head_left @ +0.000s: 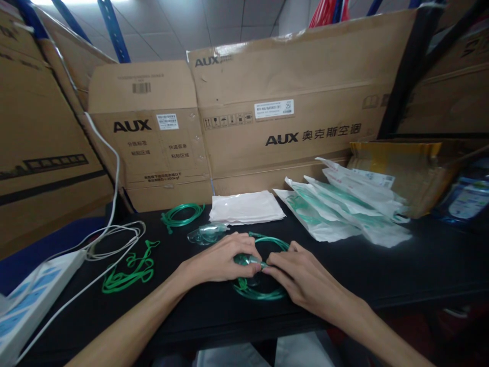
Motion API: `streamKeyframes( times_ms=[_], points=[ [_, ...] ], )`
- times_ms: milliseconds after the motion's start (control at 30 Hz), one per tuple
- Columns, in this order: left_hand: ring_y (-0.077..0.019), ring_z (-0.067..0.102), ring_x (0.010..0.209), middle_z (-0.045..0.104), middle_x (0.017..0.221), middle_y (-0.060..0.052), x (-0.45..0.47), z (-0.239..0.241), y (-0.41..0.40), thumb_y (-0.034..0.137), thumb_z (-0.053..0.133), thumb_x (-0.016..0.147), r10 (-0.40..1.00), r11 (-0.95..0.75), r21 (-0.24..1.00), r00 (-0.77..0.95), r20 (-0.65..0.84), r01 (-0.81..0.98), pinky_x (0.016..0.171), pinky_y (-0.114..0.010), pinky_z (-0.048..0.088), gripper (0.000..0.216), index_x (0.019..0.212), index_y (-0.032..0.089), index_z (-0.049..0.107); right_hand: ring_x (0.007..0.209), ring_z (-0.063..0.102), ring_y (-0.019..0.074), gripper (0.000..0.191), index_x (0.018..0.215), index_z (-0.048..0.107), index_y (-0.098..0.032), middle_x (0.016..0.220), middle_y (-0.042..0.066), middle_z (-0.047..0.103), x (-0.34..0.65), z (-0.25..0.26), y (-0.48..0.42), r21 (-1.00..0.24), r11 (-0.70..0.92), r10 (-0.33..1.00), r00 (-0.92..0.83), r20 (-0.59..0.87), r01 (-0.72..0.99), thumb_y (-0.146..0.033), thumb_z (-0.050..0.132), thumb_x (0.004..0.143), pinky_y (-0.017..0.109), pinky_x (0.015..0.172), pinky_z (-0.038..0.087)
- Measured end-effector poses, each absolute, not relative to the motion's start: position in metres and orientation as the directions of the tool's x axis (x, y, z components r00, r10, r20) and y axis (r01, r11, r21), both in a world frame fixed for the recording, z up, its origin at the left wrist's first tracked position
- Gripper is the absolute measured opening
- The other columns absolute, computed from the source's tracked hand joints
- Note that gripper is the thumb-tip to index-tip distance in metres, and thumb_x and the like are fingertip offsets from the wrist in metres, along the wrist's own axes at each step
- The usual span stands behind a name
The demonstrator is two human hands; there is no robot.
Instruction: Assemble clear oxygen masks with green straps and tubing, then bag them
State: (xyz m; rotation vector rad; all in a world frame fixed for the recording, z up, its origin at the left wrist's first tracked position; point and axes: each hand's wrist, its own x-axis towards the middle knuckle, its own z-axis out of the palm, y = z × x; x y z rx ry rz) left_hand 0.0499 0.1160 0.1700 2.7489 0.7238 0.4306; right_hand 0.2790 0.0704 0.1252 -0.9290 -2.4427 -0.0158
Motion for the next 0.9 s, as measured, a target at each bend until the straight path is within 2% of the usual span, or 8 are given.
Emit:
streamKeyframes(
  times_ms=[267,367,567,700,800,900],
  points=[
    [-0.0179,0.058,0.091,0.064,0.087,0.000,0.0475,0.1723,0.1149,0.024,0.063,0.093,0.514,-0.852,0.252,0.827,0.228,0.459,0.085,-0.029,0.037,0.009,0.093,0.020,0.072,0.067,0.054,0.0178,0.026,0.091,0.051,-0.020,0.077,-0.001,0.062,0.2761,0.1223,0.0738,-0.144,0.744,0.644,-0.643,0.415,0.653,-0.022,0.032,0.109,0.034,0.082,0.033],
    [-0.0179,0.058,0.091,0.064,0.086,0.001,0.0471,0.1730,0.1154,0.022,0.065,0.091,0.507,-0.856,0.240,0.832,0.224,0.457,0.084,-0.029,0.036,0.008,0.092,0.020,0.072,0.073,0.056,0.0185,0.024,0.094,0.052,-0.020,0.081,0.000,0.062,0.2763,0.1223,0.0736,-0.141,0.750,0.637,-0.649,0.415,0.646,-0.023,0.033,0.109,0.035,0.087,0.035],
    [-0.0176,0.059,0.092,0.069,0.092,-0.001,0.0483,0.1732,0.1160,0.026,0.060,0.097,0.502,-0.850,0.296,0.841,0.203,0.436,0.088,-0.029,0.037,0.015,0.094,0.019,0.073,0.084,0.061,0.0187,0.028,0.098,0.057,-0.020,0.091,0.003,0.065,0.2783,0.1303,0.0677,-0.179,0.791,0.584,-0.635,0.505,0.585,-0.026,0.032,0.109,0.034,0.091,0.039],
    [-0.0180,0.060,0.094,0.072,0.099,-0.002,0.0484,0.1728,0.1185,0.028,0.060,0.098,0.494,-0.842,0.344,0.850,0.181,0.416,0.088,-0.030,0.038,0.016,0.097,0.020,0.074,0.086,0.061,0.0179,0.020,0.094,0.056,-0.021,0.090,0.002,0.065,0.2791,0.1293,0.0683,-0.198,0.781,0.600,-0.621,0.505,0.593,-0.023,0.041,0.107,0.035,0.098,0.038],
    [-0.0175,0.060,0.091,0.071,0.095,-0.002,0.0479,0.1721,0.1199,0.030,0.060,0.099,0.502,-0.831,0.370,0.847,0.175,0.416,0.086,-0.028,0.039,0.019,0.095,0.019,0.075,0.089,0.060,0.0185,0.014,0.095,0.055,-0.021,0.092,0.002,0.065,0.2787,0.1279,0.0696,-0.200,0.780,0.601,-0.621,0.504,0.593,-0.021,0.045,0.105,0.036,0.099,0.037],
    [-0.0168,0.059,0.088,0.068,0.088,0.000,0.0474,0.1708,0.1197,0.026,0.062,0.096,0.505,-0.838,0.340,0.841,0.192,0.425,0.084,-0.028,0.038,0.015,0.092,0.019,0.075,0.086,0.060,0.0179,0.015,0.094,0.053,-0.021,0.089,0.001,0.063,0.2777,0.1286,0.0700,-0.220,0.776,0.612,-0.621,0.490,0.591,-0.023,0.044,0.106,0.036,0.096,0.037]
  ],
)
